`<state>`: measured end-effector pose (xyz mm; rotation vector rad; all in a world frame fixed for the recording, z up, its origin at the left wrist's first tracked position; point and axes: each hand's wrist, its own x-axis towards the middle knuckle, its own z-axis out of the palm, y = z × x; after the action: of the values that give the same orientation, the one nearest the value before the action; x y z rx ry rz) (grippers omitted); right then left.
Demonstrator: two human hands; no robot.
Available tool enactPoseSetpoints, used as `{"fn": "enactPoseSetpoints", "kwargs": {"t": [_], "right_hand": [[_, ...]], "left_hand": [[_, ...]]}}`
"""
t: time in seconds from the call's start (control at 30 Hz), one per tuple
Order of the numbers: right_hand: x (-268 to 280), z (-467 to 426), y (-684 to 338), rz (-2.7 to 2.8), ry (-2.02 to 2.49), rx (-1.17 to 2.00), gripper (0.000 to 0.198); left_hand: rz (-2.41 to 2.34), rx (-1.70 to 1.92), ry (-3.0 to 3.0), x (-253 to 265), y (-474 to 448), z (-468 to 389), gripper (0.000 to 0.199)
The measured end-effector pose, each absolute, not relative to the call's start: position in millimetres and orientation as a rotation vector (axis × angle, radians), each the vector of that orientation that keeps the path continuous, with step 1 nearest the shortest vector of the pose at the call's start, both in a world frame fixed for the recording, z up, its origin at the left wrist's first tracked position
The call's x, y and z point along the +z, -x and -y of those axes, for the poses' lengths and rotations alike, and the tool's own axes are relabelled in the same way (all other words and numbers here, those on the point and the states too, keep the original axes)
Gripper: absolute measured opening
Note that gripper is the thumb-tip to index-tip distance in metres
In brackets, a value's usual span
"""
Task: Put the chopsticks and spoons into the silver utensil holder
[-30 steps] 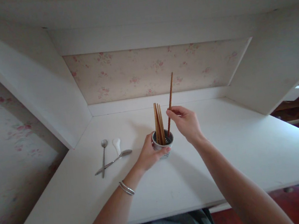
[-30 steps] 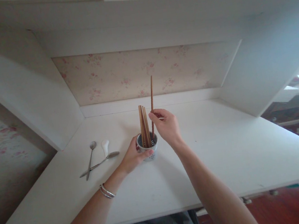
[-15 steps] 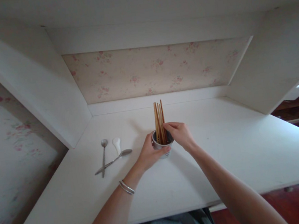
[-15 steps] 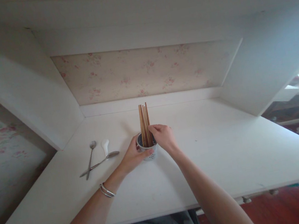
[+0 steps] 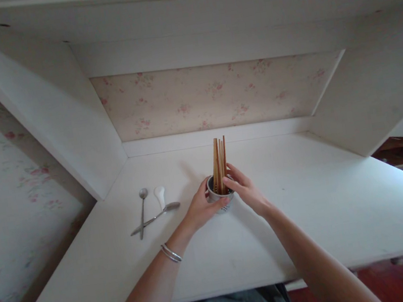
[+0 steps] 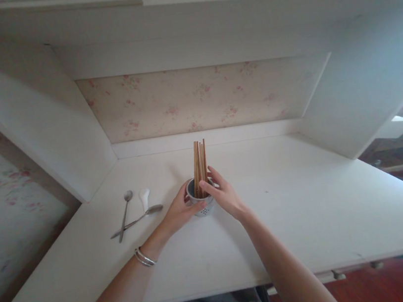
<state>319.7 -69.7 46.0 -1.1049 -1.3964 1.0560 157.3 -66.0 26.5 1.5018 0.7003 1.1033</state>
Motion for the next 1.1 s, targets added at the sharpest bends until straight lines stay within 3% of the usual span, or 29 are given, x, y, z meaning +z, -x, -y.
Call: {"fn": "enactPoseSetpoints", "kwargs": {"t": [0.17,0.23,0.37,0.5,0.67,0.9,1.1], "right_hand": [[25.7,80.5,-323.4,1.343,0.970,1.283,0.098],[21.5,81.1,-325.6,1.354,0.977,1.277,0.104],[17.2,80.2,-330.4,1.368,0.994,1.244,0.103],[13.9,81.5,-333.4,1.367,1.007,1.216,0.103],[9.5,81.8,-333.0,1.360,1.018,1.206,0.103],[8.7,81.0,-330.4,1.377,1.047,1.207,0.103],[8.1,82.5,-326.3,1.376,1.063,1.224,0.107]], "left_hand": [[-0.853,1.071,-1.555,32.2,-144.6,73.9,0.085],[-1.090,1.038,-1.624,37.5,-127.0,75.4,0.082],[-1.571,0.769,-1.901,51.0,-63.9,63.7,0.037],[-2.109,0.260,-2.029,51.6,10.9,39.6,0.036],[-2.167,-0.088,-1.940,29.4,59.3,22.9,0.051],[-2.167,-0.118,-1.990,23.4,53.3,14.2,0.040],[-2.277,0.181,-1.989,53.5,41.4,8.4,0.042]]}}
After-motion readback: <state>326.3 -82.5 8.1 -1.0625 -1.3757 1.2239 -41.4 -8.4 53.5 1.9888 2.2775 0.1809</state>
